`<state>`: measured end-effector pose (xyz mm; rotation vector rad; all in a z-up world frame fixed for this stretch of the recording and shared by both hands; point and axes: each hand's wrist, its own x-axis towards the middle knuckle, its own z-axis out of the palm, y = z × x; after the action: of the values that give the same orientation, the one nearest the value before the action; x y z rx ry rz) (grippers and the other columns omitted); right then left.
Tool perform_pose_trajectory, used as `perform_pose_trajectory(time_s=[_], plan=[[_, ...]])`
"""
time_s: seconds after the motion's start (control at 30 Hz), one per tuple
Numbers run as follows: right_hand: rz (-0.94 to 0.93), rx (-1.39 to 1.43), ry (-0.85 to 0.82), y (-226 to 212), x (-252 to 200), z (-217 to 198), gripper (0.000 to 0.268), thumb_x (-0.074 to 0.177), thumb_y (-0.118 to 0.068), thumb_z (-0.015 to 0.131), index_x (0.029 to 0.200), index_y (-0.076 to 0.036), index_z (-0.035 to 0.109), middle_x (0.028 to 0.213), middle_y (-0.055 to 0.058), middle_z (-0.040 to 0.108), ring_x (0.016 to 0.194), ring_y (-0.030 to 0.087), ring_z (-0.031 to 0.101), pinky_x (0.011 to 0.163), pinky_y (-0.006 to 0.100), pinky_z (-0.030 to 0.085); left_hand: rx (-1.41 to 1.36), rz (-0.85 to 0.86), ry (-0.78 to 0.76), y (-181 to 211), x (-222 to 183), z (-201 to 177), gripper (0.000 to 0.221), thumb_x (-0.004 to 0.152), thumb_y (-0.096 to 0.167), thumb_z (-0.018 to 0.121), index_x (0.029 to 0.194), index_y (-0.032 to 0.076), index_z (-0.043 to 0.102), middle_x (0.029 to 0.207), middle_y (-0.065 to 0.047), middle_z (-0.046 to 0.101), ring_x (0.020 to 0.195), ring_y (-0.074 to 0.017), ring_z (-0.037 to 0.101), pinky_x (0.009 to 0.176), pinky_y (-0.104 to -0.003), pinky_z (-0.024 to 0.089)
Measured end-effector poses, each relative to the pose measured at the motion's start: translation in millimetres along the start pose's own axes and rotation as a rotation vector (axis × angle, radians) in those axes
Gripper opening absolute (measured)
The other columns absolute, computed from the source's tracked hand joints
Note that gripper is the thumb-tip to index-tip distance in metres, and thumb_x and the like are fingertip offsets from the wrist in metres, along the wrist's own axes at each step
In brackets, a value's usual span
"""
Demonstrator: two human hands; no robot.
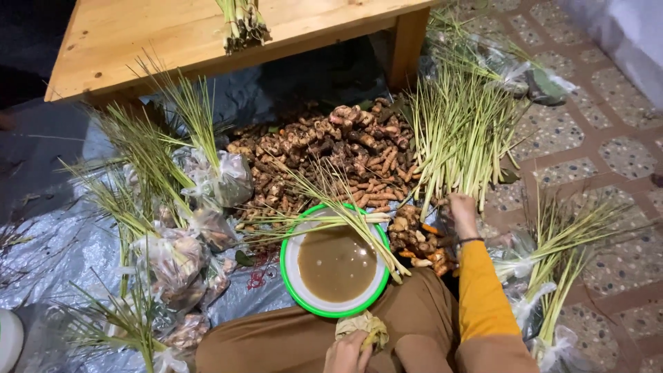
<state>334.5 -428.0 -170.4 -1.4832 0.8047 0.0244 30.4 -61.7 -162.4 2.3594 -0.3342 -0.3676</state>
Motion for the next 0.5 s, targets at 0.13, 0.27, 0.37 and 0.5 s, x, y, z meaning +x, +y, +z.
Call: perform_pose_trajectory(time_s=[0.13, 0.27, 0.37, 0.5], plan=[[0.113, 0.261, -0.087, -20.4, -59.6, -20.9, 0.013, 0.107, -0.008, 0.053, 0.101, 0.0, 0.062, 0.071, 0.002, 0.056, 0.047, 0.003, 0.043, 0.04, 0.014, 0.034, 0.018, -0.157, 0.045, -6.5, -4.9, 7.0, 0.03, 0.085, 0.027, 0.069, 0.114, 0.02, 0.066, 0.094, -0.011, 0.076, 0.083, -0.0377, 0.071, 0.073, -0.045, 0.057], [0.215, 0.739, -0.345, -3.5, -100.3, -31.0, 0.021, 0.099, -0.008, 0.053, 0.118, -0.002, 0.059, 0.082, 0.0, 0.06, 0.057, 0.002, 0.046, 0.045, 0.013, 0.038, -0.077, -0.292, 0.044, 9.7, -10.7, -1.5, 0.052, 0.091, 0.032, 0.066, 0.136, 0.022, 0.044, 0.094, -0.004, 0.08, 0.088, -0.0327, 0.076, 0.073, -0.045, 0.058], [0.239, 0.981, -0.552, 22.0, -132.1, -32.1, 0.026, 0.098, -0.007, 0.051, 0.123, -0.002, 0.058, 0.087, 0.003, 0.063, 0.058, 0.004, 0.047, 0.043, 0.015, 0.038, -0.215, -0.295, 0.094, 36.0, -13.7, -27.4, 0.065, 0.09, 0.023, 0.066, 0.144, 0.02, 0.03, 0.085, -0.005, 0.077, 0.078, -0.029, 0.077, 0.069, -0.042, 0.058], [0.263, 1.11, -0.642, 51.7, -194.1, -34.7, 0.033, 0.1, -0.011, 0.046, 0.13, -0.004, 0.055, 0.096, 0.004, 0.063, 0.065, 0.005, 0.048, 0.047, 0.017, 0.035, -0.36, -0.216, 0.116, 77.1, -22.4, -72.0, 0.059, 0.091, 0.013, 0.062, 0.143, 0.026, 0.038, 0.088, 0.001, 0.082, 0.076, -0.0189, 0.077, 0.071, -0.035, 0.058]])
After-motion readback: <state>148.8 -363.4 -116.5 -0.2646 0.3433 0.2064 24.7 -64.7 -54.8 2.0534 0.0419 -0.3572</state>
